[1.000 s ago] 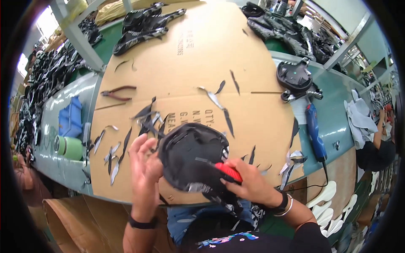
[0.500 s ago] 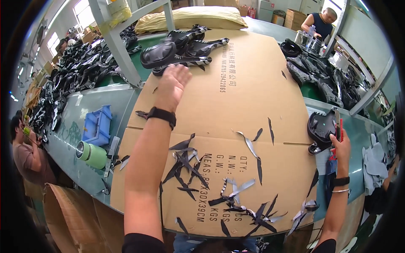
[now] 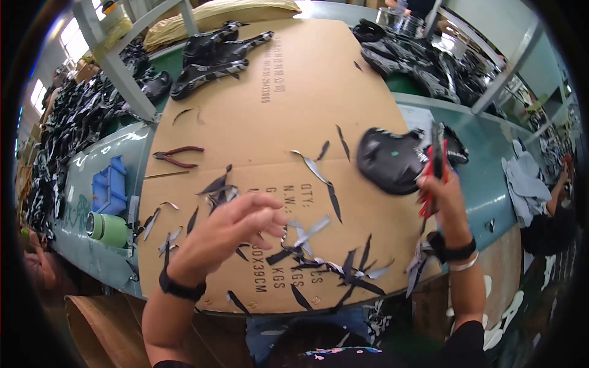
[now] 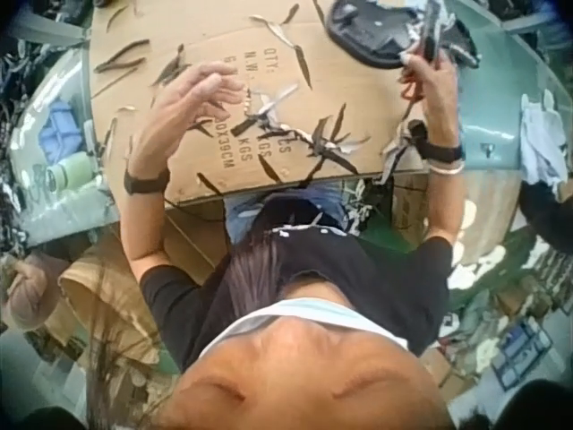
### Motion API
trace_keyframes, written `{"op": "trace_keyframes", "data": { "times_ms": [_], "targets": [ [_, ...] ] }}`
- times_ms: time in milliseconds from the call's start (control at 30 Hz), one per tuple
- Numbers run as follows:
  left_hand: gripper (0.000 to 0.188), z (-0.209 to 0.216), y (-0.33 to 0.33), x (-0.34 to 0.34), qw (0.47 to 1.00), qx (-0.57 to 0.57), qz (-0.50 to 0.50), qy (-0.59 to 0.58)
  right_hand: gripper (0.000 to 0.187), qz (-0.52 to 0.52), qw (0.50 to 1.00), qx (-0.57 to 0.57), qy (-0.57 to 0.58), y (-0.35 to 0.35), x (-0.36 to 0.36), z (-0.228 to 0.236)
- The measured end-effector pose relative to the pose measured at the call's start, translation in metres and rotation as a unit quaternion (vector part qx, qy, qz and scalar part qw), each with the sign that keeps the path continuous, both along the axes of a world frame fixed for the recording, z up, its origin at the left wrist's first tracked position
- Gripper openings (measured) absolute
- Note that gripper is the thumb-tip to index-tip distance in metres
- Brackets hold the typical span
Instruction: The person trims excess material from the edges of bicycle seats using a utility knife. After finishing each seat, the person places it onto a pile on the assembly line and picks up another to repeat the process.
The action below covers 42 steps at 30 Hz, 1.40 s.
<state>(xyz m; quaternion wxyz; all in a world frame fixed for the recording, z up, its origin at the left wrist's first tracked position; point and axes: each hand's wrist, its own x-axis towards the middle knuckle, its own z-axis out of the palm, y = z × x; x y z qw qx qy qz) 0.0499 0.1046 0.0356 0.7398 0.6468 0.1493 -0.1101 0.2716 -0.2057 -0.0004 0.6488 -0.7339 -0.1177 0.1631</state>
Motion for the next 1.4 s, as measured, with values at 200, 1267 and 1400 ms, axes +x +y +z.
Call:
{"op": "trace_keyframes", "data": {
  "times_ms": [200,1267,1400],
  "targets": [
    [0.07,-0.061,-0.052,-0.072,0.969,-0.185,0.161,-0.034,0.032,0.279,0.957,-0.019,0.079,0.013,-0.148,0.0],
    [0.07,-0.072,-0.075,-0.059,0.828,0.519,-0.088,-0.194,0.071,0.317,0.841,-0.301,-0.319,-0.027,-0.251,-0.052],
    [0.066,-0.07,-0.079,-0.065,0.829,0.528,-0.073,-0.172,0.074,0.274,0.866,-0.337,-0.249,-0.035,-0.276,-0.05]
  ]
}}
